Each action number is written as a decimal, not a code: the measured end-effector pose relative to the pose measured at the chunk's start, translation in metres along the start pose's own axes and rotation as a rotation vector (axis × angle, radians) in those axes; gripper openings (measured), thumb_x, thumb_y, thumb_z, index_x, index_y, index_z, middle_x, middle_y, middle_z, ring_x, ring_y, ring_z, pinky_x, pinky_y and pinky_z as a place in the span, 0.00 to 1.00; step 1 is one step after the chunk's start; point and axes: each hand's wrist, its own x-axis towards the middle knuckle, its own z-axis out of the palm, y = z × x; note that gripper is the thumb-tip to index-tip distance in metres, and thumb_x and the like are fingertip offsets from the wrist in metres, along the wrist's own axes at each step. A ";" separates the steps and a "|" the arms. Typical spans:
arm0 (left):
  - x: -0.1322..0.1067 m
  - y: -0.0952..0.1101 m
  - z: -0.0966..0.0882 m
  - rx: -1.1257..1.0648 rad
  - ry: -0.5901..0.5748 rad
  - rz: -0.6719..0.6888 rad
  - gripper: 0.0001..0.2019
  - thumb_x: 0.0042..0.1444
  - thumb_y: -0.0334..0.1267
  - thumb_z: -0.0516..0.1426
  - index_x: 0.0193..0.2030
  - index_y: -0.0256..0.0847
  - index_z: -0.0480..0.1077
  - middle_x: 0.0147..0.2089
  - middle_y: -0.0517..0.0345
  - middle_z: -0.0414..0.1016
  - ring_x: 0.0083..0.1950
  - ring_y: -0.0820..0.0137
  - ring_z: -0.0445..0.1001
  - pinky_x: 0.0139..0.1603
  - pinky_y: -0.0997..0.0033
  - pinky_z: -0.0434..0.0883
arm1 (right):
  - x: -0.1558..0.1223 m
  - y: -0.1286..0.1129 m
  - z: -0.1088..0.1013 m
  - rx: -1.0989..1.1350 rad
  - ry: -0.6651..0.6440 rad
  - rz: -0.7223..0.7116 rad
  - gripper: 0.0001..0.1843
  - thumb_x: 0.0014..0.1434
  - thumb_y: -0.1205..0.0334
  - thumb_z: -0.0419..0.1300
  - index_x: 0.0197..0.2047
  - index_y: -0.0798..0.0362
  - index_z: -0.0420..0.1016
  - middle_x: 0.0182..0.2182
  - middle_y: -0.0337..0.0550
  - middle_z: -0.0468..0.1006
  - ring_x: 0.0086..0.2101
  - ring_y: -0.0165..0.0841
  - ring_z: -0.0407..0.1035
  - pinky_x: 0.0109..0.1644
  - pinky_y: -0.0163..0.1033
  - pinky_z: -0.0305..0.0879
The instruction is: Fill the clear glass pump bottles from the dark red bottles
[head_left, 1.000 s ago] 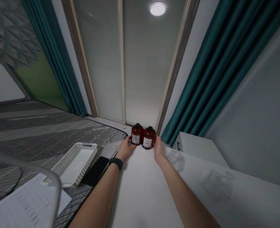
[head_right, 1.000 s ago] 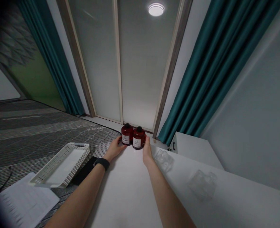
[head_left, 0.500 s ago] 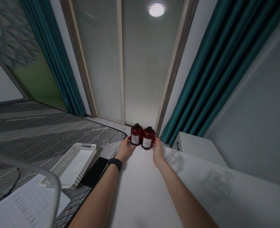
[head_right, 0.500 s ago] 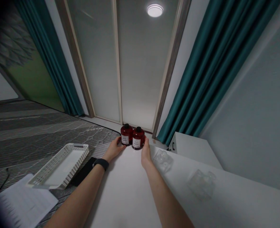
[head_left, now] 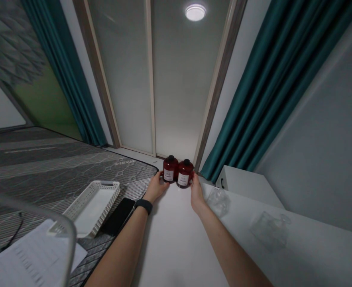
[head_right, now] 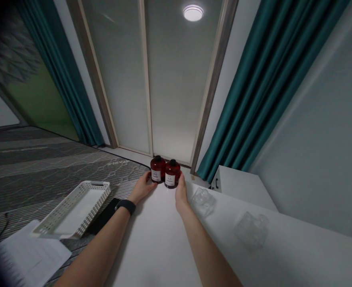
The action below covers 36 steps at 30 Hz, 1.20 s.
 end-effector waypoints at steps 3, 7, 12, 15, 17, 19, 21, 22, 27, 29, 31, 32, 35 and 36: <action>0.000 -0.002 0.001 -0.014 0.006 -0.004 0.28 0.46 0.25 0.64 0.56 0.34 0.68 0.56 0.41 0.77 0.56 0.57 0.76 0.60 0.58 0.70 | -0.001 -0.002 0.000 -0.011 0.000 -0.021 0.29 0.63 0.41 0.53 0.61 0.45 0.72 0.63 0.37 0.71 0.64 0.36 0.62 0.68 0.45 0.55; 0.001 -0.006 0.000 -0.037 0.020 -0.020 0.30 0.46 0.25 0.64 0.58 0.33 0.66 0.57 0.40 0.76 0.56 0.58 0.76 0.58 0.60 0.71 | -0.003 -0.002 -0.002 -0.032 0.016 -0.027 0.31 0.63 0.40 0.52 0.64 0.44 0.68 0.67 0.38 0.65 0.67 0.36 0.56 0.71 0.47 0.49; -0.002 -0.007 -0.009 -0.034 0.054 -0.049 0.31 0.46 0.28 0.65 0.60 0.33 0.65 0.55 0.39 0.76 0.52 0.58 0.78 0.53 0.60 0.74 | -0.010 -0.005 -0.008 -0.057 0.024 -0.016 0.32 0.63 0.40 0.52 0.65 0.44 0.67 0.69 0.38 0.61 0.69 0.35 0.52 0.72 0.48 0.46; -0.006 -0.002 -0.015 -0.020 0.078 -0.040 0.30 0.47 0.29 0.64 0.59 0.34 0.66 0.54 0.42 0.76 0.51 0.58 0.77 0.52 0.60 0.74 | -0.018 -0.009 -0.010 -0.065 0.015 -0.013 0.31 0.64 0.40 0.51 0.65 0.44 0.68 0.69 0.39 0.61 0.69 0.36 0.52 0.72 0.48 0.46; -0.009 0.005 -0.018 -0.010 0.102 -0.024 0.28 0.48 0.29 0.63 0.58 0.35 0.66 0.53 0.43 0.76 0.50 0.59 0.77 0.52 0.60 0.73 | -0.025 -0.011 -0.010 -0.067 -0.006 -0.014 0.30 0.65 0.40 0.51 0.64 0.45 0.68 0.69 0.40 0.61 0.69 0.37 0.53 0.72 0.49 0.46; -0.013 0.014 -0.020 -0.003 0.126 -0.003 0.25 0.50 0.30 0.62 0.57 0.36 0.67 0.52 0.44 0.76 0.49 0.60 0.76 0.52 0.60 0.72 | -0.033 -0.013 -0.010 -0.068 -0.036 -0.018 0.31 0.65 0.40 0.50 0.65 0.44 0.68 0.69 0.40 0.62 0.68 0.37 0.53 0.72 0.50 0.45; -0.018 0.024 -0.022 -0.005 0.139 0.027 0.21 0.52 0.31 0.61 0.54 0.38 0.68 0.50 0.47 0.76 0.48 0.61 0.75 0.52 0.60 0.72 | -0.042 -0.016 -0.008 -0.069 -0.075 -0.026 0.31 0.65 0.39 0.50 0.65 0.45 0.68 0.68 0.40 0.63 0.68 0.37 0.53 0.72 0.49 0.44; -0.020 0.029 -0.023 -0.010 0.138 0.046 0.19 0.53 0.31 0.60 0.53 0.38 0.68 0.49 0.48 0.76 0.47 0.62 0.75 0.50 0.60 0.72 | -0.045 -0.018 -0.008 -0.071 -0.096 -0.030 0.31 0.64 0.39 0.50 0.65 0.45 0.68 0.68 0.40 0.64 0.68 0.37 0.54 0.72 0.48 0.44; -0.033 0.061 -0.023 -0.058 0.101 0.131 0.12 0.57 0.34 0.55 0.48 0.38 0.68 0.43 0.52 0.78 0.41 0.65 0.77 0.38 0.68 0.72 | -0.060 -0.033 -0.007 -0.076 -0.177 -0.048 0.32 0.65 0.39 0.49 0.65 0.46 0.68 0.67 0.42 0.66 0.67 0.37 0.56 0.72 0.48 0.44; -0.037 0.075 -0.022 -0.075 0.074 0.165 0.11 0.58 0.35 0.55 0.47 0.38 0.68 0.41 0.53 0.78 0.38 0.66 0.77 0.35 0.70 0.71 | -0.064 -0.041 -0.010 -0.082 -0.197 -0.056 0.32 0.65 0.39 0.49 0.65 0.45 0.67 0.67 0.41 0.66 0.67 0.37 0.56 0.72 0.49 0.45; -0.043 0.089 -0.022 -0.089 0.053 0.199 0.09 0.59 0.36 0.55 0.45 0.39 0.69 0.39 0.54 0.79 0.37 0.67 0.77 0.34 0.71 0.70 | -0.068 -0.049 -0.017 -0.093 -0.211 -0.061 0.32 0.65 0.39 0.48 0.65 0.44 0.66 0.67 0.42 0.65 0.68 0.38 0.55 0.71 0.51 0.48; -0.046 0.097 -0.022 -0.095 0.041 0.217 0.08 0.59 0.37 0.55 0.45 0.39 0.69 0.39 0.54 0.79 0.37 0.67 0.77 0.34 0.71 0.70 | -0.071 -0.053 -0.021 -0.101 -0.216 -0.064 0.32 0.64 0.39 0.48 0.66 0.44 0.66 0.67 0.43 0.65 0.68 0.39 0.55 0.70 0.52 0.49; -0.056 0.117 -0.020 -0.111 0.004 0.268 0.08 0.61 0.38 0.54 0.44 0.39 0.70 0.39 0.54 0.79 0.34 0.68 0.76 0.32 0.72 0.70 | -0.078 -0.064 -0.035 -0.138 -0.233 -0.093 0.33 0.65 0.38 0.47 0.67 0.45 0.64 0.68 0.48 0.64 0.67 0.41 0.58 0.67 0.54 0.57; -0.060 0.122 -0.018 -0.114 -0.008 0.286 0.09 0.61 0.38 0.54 0.44 0.39 0.70 0.39 0.54 0.79 0.33 0.69 0.76 0.31 0.73 0.70 | -0.081 -0.068 -0.040 -0.155 -0.240 -0.110 0.33 0.66 0.38 0.45 0.67 0.46 0.63 0.67 0.50 0.64 0.66 0.42 0.59 0.65 0.54 0.60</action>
